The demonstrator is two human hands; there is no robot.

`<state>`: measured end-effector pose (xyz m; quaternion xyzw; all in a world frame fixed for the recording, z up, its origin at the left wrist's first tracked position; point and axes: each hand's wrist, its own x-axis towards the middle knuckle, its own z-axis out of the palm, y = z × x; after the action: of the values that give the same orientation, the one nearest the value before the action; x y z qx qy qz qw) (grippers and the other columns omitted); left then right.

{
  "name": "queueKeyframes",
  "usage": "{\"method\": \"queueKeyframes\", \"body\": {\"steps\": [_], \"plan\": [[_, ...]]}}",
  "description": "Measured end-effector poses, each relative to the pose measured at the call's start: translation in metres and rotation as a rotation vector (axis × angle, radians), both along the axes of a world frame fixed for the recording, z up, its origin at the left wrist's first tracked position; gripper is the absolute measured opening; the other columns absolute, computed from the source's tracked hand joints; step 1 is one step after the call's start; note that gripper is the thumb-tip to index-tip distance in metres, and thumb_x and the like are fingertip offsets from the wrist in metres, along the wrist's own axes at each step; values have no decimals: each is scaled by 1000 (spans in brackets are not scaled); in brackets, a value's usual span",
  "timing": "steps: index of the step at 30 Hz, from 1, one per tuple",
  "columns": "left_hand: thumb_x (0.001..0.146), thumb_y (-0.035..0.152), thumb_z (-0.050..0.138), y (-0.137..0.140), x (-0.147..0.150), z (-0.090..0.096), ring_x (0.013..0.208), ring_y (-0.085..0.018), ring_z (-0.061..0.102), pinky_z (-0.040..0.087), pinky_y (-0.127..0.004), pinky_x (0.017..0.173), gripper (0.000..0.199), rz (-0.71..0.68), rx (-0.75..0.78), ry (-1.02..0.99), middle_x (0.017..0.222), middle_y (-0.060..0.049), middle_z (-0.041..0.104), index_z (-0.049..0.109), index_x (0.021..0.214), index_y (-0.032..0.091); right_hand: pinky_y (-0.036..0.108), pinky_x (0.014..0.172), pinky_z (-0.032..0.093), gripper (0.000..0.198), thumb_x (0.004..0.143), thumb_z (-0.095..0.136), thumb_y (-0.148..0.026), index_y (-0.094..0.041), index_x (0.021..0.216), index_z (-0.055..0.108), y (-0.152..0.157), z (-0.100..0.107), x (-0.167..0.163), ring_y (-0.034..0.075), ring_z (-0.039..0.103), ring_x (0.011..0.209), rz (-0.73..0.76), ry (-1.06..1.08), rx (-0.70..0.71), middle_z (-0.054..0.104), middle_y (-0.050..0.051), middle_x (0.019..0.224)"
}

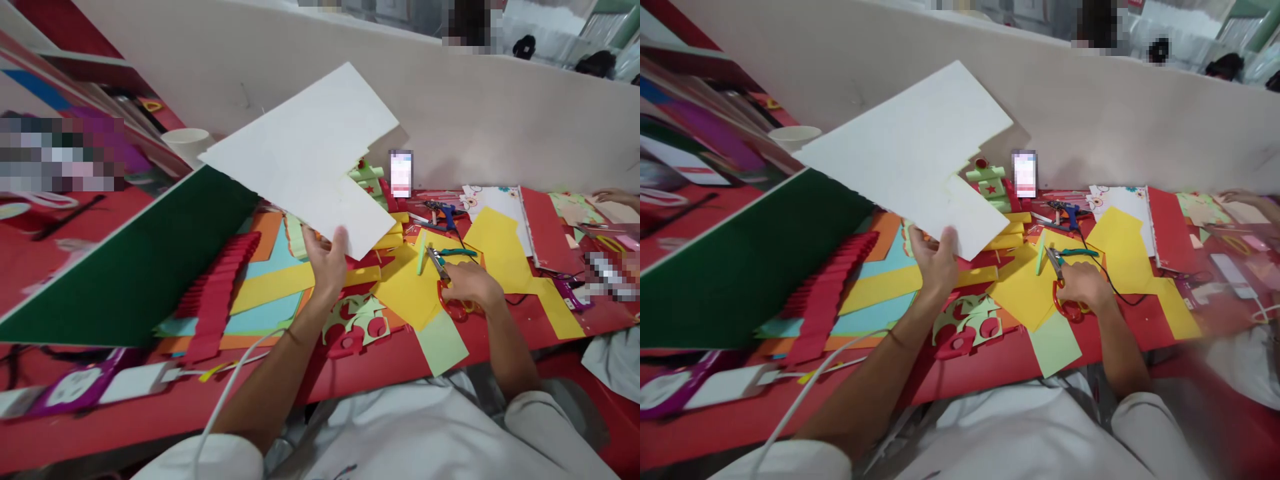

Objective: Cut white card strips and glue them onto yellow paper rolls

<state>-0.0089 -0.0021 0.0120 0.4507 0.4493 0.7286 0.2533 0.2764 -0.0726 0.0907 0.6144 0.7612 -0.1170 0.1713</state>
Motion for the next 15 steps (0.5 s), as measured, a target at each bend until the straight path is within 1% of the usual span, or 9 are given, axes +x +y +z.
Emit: {"method": "queueKeyframes", "body": {"steps": [3, 6, 9, 11, 12, 13, 15], "plan": [[87, 65, 77, 0, 1, -1, 85, -18, 68, 57, -31, 74, 57, -23, -18, -13, 103, -7, 67, 52, 115, 22, 34, 73, 41, 37, 88, 60, -38, -16, 118, 66, 1, 2, 3, 35, 72, 103, 16, 71, 23, 77, 19, 111], [86, 67, 77, 0, 1, -1, 85, -19, 68, 57, -31, 74, 58, -23, -13, -19, 104, -7, 67, 52, 114, 22, 32, 68, 36, 36, 88, 59, -36, -17, 118, 64, 4, 3, 5, 32, 71, 95, 18, 128, 29, 76, 16, 106], [86, 68, 76, 0, 1, 1, 83, -18, 68, 57, -30, 71, 61, -30, -14, -18, 106, -8, 68, 51, 117, 23, 30, 65, 32, 35, 87, 60, -35, -18, 118, 60, 7, 4, 11, 26, 65, 84, 16, 233, 45, 72, 10, 93], [86, 70, 75, -1, 1, 2, 74, -16, 65, 54, -28, 63, 61, -40, -24, -20, 101, -6, 68, 49, 115, 23, 28, 64, 33, 35, 87, 61, -34, -19, 120, 57, 10, 5, 17, 21, 59, 75, -3, 380, 26, 66, 3, 84], [86, 71, 75, -2, 1, 2, 68, -14, 61, 50, -26, 58, 61, -45, -32, -21, 95, -4, 66, 49, 114, 23, 27, 64, 35, 37, 88, 60, -32, -20, 122, 55, 11, 5, 20, 19, 57, 72, -15, 491, -3, 64, 1, 82], [86, 72, 74, -3, 2, 2, 60, -12, 55, 45, -24, 52, 60, -53, -44, -21, 88, -2, 63, 48, 112, 24, 26, 64, 37, 39, 88, 59, -30, -21, 125, 53, 11, 5, 21, 17, 56, 71, -25, 622, -42, 62, 0, 85], [87, 72, 73, -6, 3, 2, 50, -8, 42, 33, -22, 44, 58, -79, -70, -22, 75, 4, 54, 48, 109, 24, 25, 67, 43, 44, 89, 56, -29, -22, 132, 48, 11, 5, 20, 15, 57, 75, -33, 892, -114, 62, 1, 96]]}}
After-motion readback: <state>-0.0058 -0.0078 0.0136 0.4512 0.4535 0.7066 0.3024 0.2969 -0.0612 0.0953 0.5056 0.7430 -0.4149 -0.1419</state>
